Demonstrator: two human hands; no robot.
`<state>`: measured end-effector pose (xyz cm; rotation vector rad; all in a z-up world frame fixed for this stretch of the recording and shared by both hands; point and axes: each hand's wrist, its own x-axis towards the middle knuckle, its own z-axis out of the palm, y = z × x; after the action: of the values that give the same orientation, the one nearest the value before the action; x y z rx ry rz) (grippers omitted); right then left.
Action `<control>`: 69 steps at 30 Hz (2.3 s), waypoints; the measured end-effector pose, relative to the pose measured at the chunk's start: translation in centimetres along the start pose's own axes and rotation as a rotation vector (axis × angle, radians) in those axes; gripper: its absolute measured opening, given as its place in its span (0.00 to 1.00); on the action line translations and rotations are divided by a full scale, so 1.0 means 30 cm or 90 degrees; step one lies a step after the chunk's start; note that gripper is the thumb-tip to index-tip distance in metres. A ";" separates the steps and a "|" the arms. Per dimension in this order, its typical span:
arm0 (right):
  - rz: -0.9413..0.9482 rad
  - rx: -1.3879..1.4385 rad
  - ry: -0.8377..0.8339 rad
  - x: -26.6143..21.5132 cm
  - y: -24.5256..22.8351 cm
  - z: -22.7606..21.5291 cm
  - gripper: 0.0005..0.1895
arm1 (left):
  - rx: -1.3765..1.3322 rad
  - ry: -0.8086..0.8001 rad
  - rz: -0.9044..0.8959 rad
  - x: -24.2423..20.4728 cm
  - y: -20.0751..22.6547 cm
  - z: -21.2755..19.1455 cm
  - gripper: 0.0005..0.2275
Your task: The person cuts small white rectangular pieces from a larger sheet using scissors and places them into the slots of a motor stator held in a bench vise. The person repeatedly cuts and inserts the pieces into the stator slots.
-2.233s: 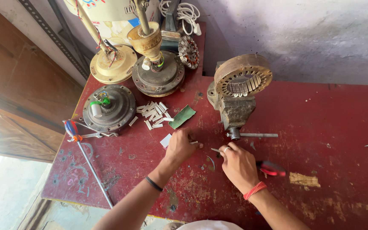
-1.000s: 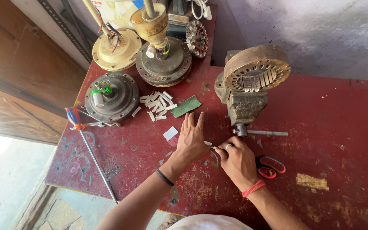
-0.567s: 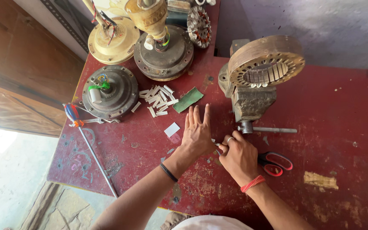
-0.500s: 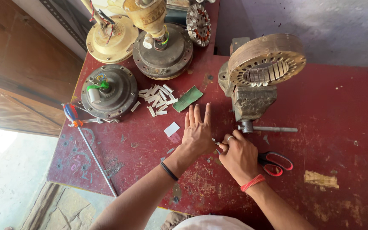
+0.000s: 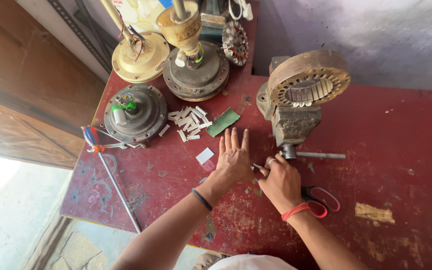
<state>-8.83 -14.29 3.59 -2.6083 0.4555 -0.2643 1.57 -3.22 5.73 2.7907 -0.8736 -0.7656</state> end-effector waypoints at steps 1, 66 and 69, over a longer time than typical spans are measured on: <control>-0.016 0.010 0.007 -0.009 0.009 -0.005 0.07 | -0.007 0.015 0.001 -0.005 -0.003 0.007 0.61; 0.010 0.121 -0.116 -0.067 0.015 0.039 0.11 | -0.719 0.105 0.014 -0.113 -0.064 0.091 0.16; 0.103 0.271 -0.185 -0.060 0.025 -0.025 0.11 | -0.631 0.210 0.126 -0.134 -0.054 0.066 0.12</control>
<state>-10.89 -14.57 3.69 -2.1353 0.4473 0.0677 -1.45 0.46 5.34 1.8397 -0.4883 -0.4805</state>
